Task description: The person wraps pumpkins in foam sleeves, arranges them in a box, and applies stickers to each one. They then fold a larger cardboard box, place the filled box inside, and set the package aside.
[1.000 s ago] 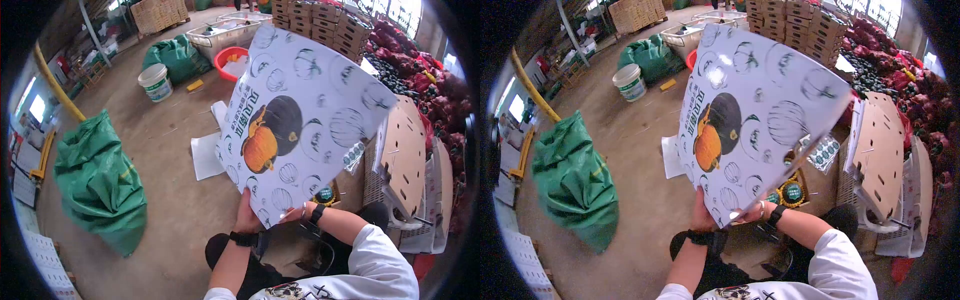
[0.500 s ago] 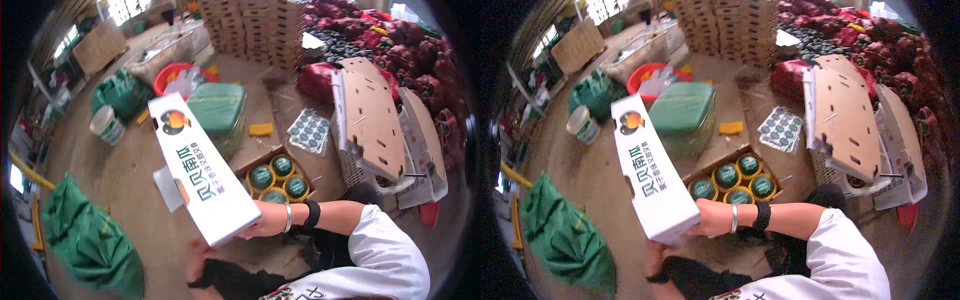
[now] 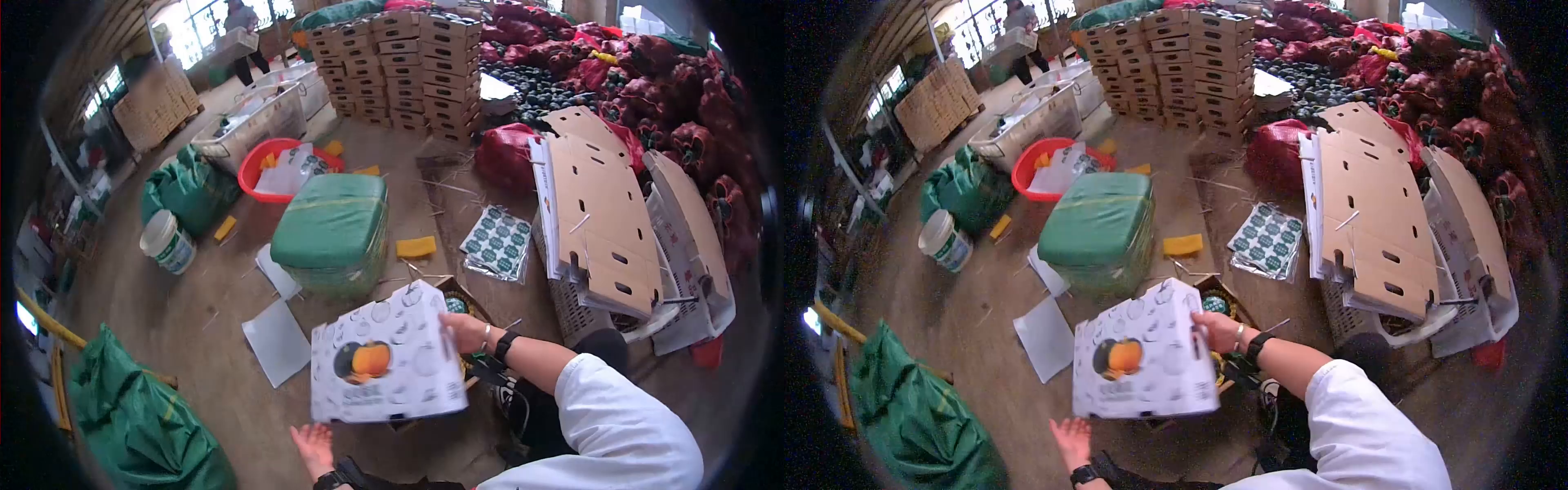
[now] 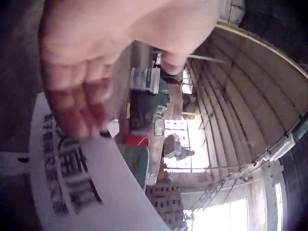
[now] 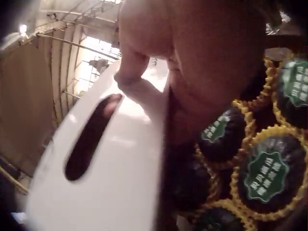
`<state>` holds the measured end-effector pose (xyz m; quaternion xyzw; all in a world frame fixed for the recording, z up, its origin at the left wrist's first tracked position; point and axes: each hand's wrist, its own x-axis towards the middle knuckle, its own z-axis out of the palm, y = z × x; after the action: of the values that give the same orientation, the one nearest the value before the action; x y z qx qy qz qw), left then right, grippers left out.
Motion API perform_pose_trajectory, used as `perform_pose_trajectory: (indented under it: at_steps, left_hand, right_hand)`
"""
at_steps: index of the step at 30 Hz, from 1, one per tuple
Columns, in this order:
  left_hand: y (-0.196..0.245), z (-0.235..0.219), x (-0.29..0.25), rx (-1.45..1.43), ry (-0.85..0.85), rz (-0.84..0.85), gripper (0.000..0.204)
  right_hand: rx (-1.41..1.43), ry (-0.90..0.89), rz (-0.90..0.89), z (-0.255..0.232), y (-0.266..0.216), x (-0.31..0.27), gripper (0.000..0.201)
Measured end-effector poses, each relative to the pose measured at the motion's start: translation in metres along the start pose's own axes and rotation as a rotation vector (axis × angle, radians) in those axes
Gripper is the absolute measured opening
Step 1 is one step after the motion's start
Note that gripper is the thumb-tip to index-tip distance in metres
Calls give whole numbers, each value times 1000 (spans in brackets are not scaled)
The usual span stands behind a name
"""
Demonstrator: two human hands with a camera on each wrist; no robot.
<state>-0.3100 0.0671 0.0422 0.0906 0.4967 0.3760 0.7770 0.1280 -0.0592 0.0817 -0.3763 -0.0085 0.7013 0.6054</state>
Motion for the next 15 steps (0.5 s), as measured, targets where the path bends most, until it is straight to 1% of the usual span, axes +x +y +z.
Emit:
perform_pose_trajectory:
  at_steps: [1, 2, 3, 4, 5, 7, 8, 9, 10, 11, 12, 13, 14, 15]
  left_hand:
    - [0, -16, 16, 133, 169, 198, 60]
    - [1, -28, 27, 273, 342, 394, 61]
    - [4, -26, 32, 273, 356, 397, 61]
    - [8, -21, 40, 395, 235, 420, 60]
    - [12, -9, 48, 517, 109, 436, 59]
    - [15, 31, 60, 432, -461, 78, 58]
    - [14, 39, 59, 429, -451, 77, 58]
    - [12, 45, 57, 439, -475, -62, 57]
    - [10, 48, 54, 449, -497, -204, 57]
    - [6, 53, 44, 450, -487, -205, 57]
    - [3, 60, 26, 394, -516, -199, 58]
    - [-1, 65, 8, 337, -540, -196, 60]
    - [-10, 61, -6, 285, -526, -207, 59]
    - [-22, 56, -21, 301, -471, -188, 61]
  right_hand:
    - [-13, 172, -27, -13, 0, 5, 32]
    - [-72, 222, -79, -15, -1, 3, 31]
    - [-129, 269, -135, -14, -4, 0, 32]
    - [-419, 417, -104, -15, -8, -5, 36]
    - [-417, 415, -95, -31, -3, 4, 36]
    - [-915, 346, -509, -92, 15, 43, 42]
    - [-973, 335, -403, -114, 18, 54, 43]
    - [-972, 328, -395, -97, 13, 42, 43]
    - [-673, 265, -307, -58, 0, 17, 40]
    - [-376, 201, -219, -33, -13, 0, 38]
    - [-215, 69, -188, -32, -19, -3, 47]
    - [-211, 69, -179, -32, -26, -7, 47]
    - [-234, 28, -91, -32, -36, -10, 55]
    - [-256, -17, -6, -30, -48, -12, 64]
